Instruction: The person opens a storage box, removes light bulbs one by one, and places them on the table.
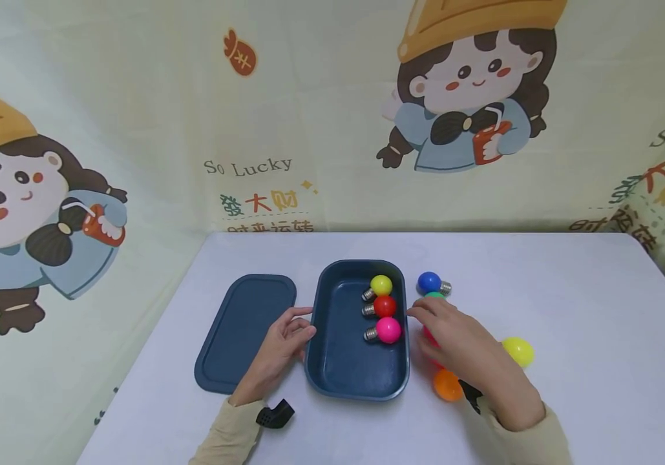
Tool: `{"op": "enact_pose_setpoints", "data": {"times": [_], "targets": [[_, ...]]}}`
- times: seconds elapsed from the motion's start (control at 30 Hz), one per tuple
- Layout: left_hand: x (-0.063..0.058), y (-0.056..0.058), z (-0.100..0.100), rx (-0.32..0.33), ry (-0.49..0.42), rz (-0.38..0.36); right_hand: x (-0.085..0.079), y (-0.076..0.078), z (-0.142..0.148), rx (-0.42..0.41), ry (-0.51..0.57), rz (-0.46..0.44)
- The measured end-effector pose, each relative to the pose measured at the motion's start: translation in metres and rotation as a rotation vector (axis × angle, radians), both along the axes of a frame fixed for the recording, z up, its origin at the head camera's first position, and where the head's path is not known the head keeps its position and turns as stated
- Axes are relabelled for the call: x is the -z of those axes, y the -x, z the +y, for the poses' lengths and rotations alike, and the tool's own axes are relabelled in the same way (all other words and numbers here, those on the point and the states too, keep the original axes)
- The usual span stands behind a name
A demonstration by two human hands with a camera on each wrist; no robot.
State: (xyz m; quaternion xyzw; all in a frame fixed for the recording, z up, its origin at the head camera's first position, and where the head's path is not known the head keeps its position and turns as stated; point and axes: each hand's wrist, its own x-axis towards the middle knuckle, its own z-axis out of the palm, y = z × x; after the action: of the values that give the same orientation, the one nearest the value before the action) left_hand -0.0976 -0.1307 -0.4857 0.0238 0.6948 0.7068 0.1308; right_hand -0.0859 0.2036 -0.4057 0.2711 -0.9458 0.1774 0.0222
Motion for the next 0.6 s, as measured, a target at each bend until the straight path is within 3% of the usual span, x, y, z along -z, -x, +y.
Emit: {"op": "enact_pose_setpoints", "data": {"times": [0.4,0.6], "targets": [[0.002,0.0,-0.001,0.007,-0.002,0.005,0.004,0.006,-0.022,-0.03,-0.006,0.017],[0.0,0.0,-0.001,0.006,0.004,0.006,0.005,0.009,-0.031,-0.088,-0.005,0.07]]}}
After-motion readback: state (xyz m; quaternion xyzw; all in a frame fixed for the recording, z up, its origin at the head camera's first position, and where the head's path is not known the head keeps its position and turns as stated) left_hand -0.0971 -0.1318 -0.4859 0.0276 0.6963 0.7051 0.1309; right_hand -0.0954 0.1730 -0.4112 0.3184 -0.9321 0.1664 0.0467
